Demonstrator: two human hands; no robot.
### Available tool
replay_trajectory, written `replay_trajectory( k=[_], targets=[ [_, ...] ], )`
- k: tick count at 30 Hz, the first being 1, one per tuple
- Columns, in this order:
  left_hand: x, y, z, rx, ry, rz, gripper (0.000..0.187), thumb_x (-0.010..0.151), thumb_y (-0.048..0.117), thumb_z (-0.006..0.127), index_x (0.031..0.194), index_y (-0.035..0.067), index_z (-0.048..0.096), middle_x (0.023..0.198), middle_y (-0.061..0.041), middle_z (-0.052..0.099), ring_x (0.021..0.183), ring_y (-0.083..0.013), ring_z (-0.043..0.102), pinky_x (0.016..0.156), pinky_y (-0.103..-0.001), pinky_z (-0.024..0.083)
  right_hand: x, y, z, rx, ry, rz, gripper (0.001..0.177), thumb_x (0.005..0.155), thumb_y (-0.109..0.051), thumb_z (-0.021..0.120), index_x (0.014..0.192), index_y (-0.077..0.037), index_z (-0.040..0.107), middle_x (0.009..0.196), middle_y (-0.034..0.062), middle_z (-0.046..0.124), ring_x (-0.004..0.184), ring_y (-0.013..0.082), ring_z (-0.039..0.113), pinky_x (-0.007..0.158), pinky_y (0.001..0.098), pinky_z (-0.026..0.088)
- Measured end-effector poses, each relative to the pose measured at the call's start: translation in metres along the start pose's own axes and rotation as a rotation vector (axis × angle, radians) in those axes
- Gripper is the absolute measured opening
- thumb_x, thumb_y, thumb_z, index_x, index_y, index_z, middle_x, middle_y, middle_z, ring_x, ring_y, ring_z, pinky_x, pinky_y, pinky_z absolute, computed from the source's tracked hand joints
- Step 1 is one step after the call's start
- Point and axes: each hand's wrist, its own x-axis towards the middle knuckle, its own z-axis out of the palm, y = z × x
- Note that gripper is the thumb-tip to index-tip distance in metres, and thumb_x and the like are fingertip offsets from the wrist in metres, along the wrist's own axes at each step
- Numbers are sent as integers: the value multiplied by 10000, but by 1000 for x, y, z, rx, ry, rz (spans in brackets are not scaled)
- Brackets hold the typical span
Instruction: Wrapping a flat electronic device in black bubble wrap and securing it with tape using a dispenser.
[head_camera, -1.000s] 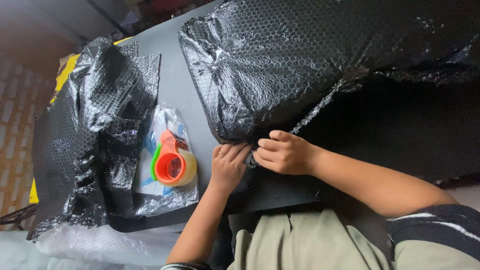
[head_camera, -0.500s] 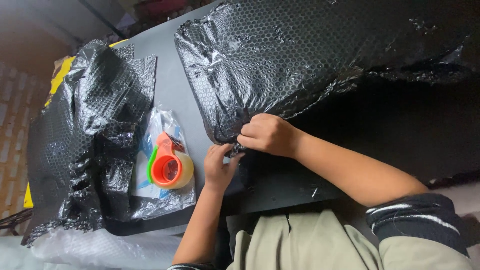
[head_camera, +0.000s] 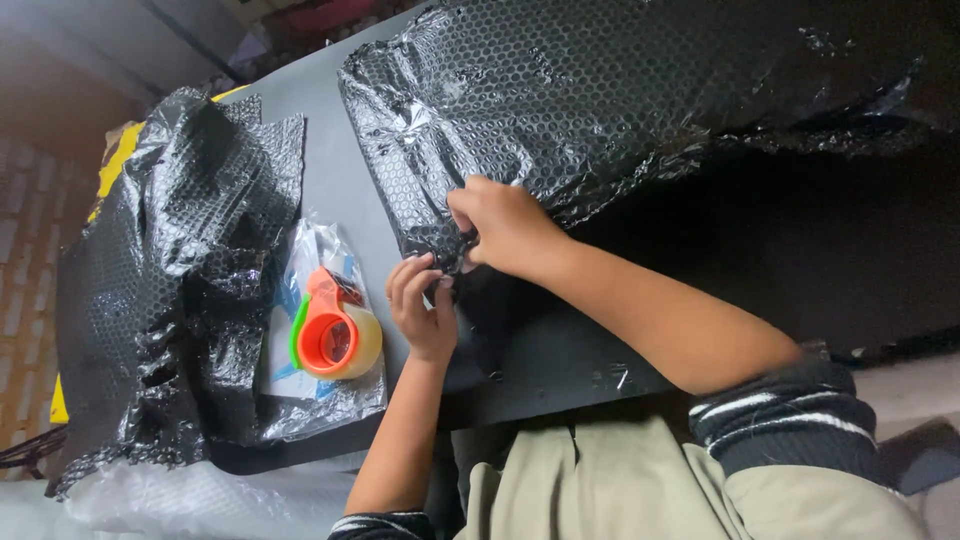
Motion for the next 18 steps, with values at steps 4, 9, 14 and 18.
replay_trajectory(
  k=[4, 9, 14, 18],
  targets=[
    [24, 21, -6, -219, 15, -132, 121, 973, -37, 630, 1073, 27, 657, 1071, -101, 697, 1092, -313, 649, 947, -427, 496, 13, 1, -12, 67, -116, 43, 492, 517, -341, 1006, 760, -174, 612, 763, -23, 561, 791, 269, 715, 711, 412, 563],
    [20, 12, -8, -436, -43, -379, 212, 1013, 13, 637, 1211, 71, 588, 1088, -73, 701, 1120, -225, 667, 1008, -405, 480, 10, 4, -20, 324, -73, 92, 428, 595, -291, 990, 828, -173, 651, 746, -14, 637, 771, 209, 731, 727, 342, 562],
    [19, -2, -11, -582, -90, -513, 220, 969, -16, 689, 1154, 70, 604, 1000, -68, 734, 1047, -201, 714, 1005, -383, 514, -41, -1, -67, 512, 264, 33, 191, 793, -111, 874, 854, -118, 693, 857, 77, 702, 813, 241, 741, 697, 320, 602],
    [22, -7, -12, -621, -104, -534, 200, 951, -36, 704, 1114, 54, 628, 981, -74, 744, 1035, -191, 725, 1001, -378, 528, -130, 20, -129, 557, 468, 202, 136, 937, -34, 810, 978, -91, 693, 944, 65, 711, 873, 126, 699, 803, 273, 595]
  ],
)
